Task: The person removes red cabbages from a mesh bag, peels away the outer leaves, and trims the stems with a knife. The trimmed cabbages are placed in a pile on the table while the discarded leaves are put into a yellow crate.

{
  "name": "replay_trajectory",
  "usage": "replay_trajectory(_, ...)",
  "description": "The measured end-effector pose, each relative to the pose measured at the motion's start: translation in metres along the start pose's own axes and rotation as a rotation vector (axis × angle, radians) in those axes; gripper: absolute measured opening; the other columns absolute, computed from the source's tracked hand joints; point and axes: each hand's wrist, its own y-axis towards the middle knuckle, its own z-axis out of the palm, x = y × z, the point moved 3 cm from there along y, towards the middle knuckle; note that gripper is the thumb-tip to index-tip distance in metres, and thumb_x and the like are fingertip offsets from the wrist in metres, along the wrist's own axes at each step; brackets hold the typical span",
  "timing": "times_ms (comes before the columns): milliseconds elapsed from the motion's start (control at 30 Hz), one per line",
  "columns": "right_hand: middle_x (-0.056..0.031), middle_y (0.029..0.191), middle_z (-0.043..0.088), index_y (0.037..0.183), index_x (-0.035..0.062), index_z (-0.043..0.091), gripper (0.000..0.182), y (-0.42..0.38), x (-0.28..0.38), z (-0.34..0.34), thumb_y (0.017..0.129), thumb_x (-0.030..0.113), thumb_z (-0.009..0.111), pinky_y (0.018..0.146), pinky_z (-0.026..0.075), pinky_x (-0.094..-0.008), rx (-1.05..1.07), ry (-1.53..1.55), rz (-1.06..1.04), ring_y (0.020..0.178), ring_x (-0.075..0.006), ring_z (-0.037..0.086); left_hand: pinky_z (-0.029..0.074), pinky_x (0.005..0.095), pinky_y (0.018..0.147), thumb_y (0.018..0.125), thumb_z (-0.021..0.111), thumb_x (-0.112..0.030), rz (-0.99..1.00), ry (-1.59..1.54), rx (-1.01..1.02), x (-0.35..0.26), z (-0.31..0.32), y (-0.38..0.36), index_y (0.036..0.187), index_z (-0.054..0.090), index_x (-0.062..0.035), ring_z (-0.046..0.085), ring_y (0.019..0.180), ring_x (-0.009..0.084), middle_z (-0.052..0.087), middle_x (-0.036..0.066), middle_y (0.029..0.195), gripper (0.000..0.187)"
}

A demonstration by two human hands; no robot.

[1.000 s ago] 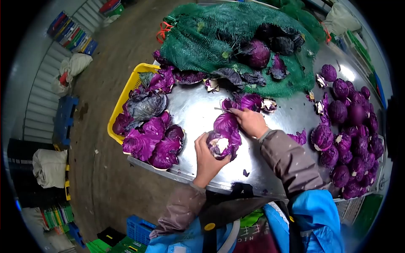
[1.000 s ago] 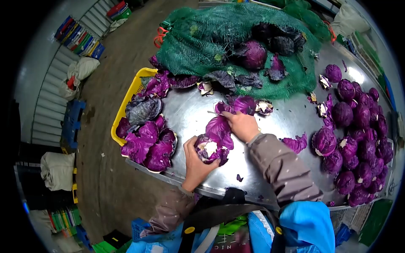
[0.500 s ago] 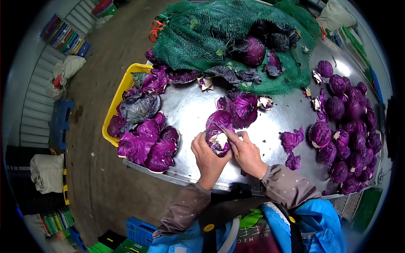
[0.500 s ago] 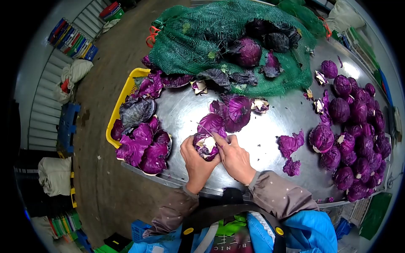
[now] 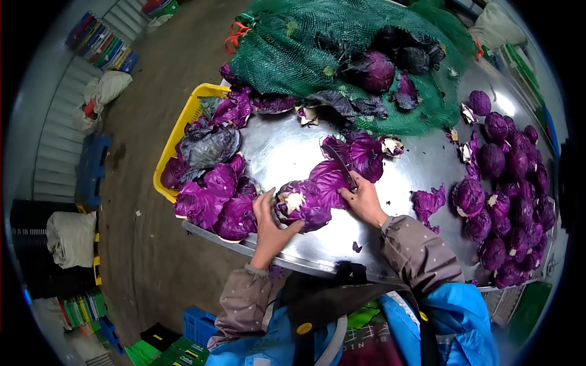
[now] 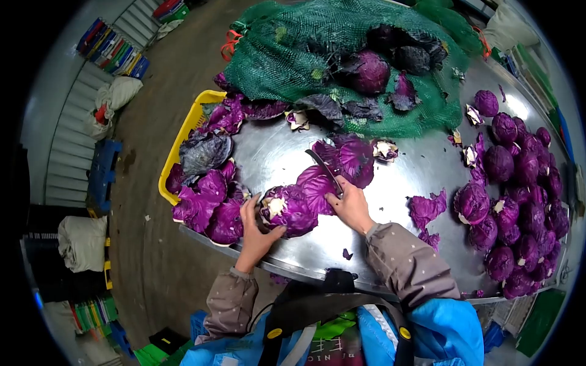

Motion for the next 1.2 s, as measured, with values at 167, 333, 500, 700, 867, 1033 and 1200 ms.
replay_trajectory(167,-0.0177,0.068,0.059,0.099,0.0037,0.055,0.025,-0.038,0.05,0.002,0.078,0.011,0.066,0.057,0.045,-0.0371,0.047,0.026,-0.066,0.061,-0.0306,0.061,0.035,0.0394,0.1,0.069,0.078,-0.02,-0.347,-0.447,-0.168,-0.003,0.009,-0.01,0.136,0.028,-0.0022,0.036,0.12,0.0293,0.034,0.019,0.126,0.086)
replay_trajectory(333,-0.0184,0.081,0.066,0.117,0.0002,0.054,0.04,-0.036,-0.024,0.0,0.08,0.012,0.065,0.067,0.049,-0.033,0.029,0.277,0.2,0.073,-0.0287,0.065,0.033,0.041,0.1,0.065,0.077,-0.014,-0.114,0.001,-0.266,-0.019,0.023,-0.006,0.131,0.031,-0.0007,0.038,0.116,0.0335,0.033,0.021,0.123,0.082)
replay_trajectory(500,-0.0143,0.098,0.061,0.127,0.0137,0.049,0.041,-0.028,0.062,-0.042,0.087,0.022,0.056,0.067,0.051,-0.04,0.115,-0.361,-0.007,0.073,-0.0322,0.064,0.033,0.0413,0.101,0.063,0.076,-0.016,0.084,0.072,-0.172,-0.024,0.023,-0.005,0.134,0.03,-0.0013,0.038,0.118,0.0346,0.034,0.02,0.125,0.087)
replay_trajectory(700,-0.0127,0.097,0.053,0.133,0.0285,0.045,0.048,-0.037,0.084,-0.015,0.087,0.017,0.054,0.051,0.05,-0.0396,0.21,-0.468,-0.345,0.059,-0.03,0.06,0.034,0.0408,0.1,0.059,0.078,-0.017,0.067,0.066,-0.15,-0.031,0.029,-0.001,0.131,0.028,0.0031,0.039,0.117,0.0345,0.036,0.02,0.123,0.09)
replay_trajectory(867,-0.0145,0.086,0.051,0.135,0.0289,0.044,0.051,-0.029,0.081,-0.005,0.087,0.016,0.054,0.047,0.048,-0.0404,0.164,-0.519,-0.315,0.053,-0.0293,0.059,0.035,0.0424,0.097,0.061,0.078,-0.015,0.071,0.141,-0.132,-0.038,0.034,0.006,0.127,0.031,0.0036,0.04,0.112,0.0363,0.036,0.02,0.119,0.083)
replay_trajectory(1033,-0.0176,0.085,0.057,0.128,0.0258,0.052,0.042,0.021,0.059,-0.003,0.087,0.017,0.051,0.055,0.05,-0.0428,0.149,-0.603,-0.329,0.059,-0.0329,0.061,0.033,0.0433,0.098,0.06,0.077,-0.015,0.126,0.206,-0.14,-0.036,0.039,0.005,0.127,0.031,0.0028,0.039,0.112,0.0356,0.036,0.02,0.118,0.083)
replay_trajectory(1200,-0.0189,0.08,0.063,0.127,0.0235,0.052,0.037,0.032,0.039,0.018,0.09,0.022,0.049,0.064,0.05,-0.0471,0.166,-0.389,-0.255,0.069,-0.0365,0.063,0.032,0.043,0.101,0.061,0.08,-0.014,0.172,0.027,-0.001,-0.008,0.015,-0.002,0.132,0.025,0.0008,0.036,0.118,0.0351,0.032,0.02,0.124,0.09)
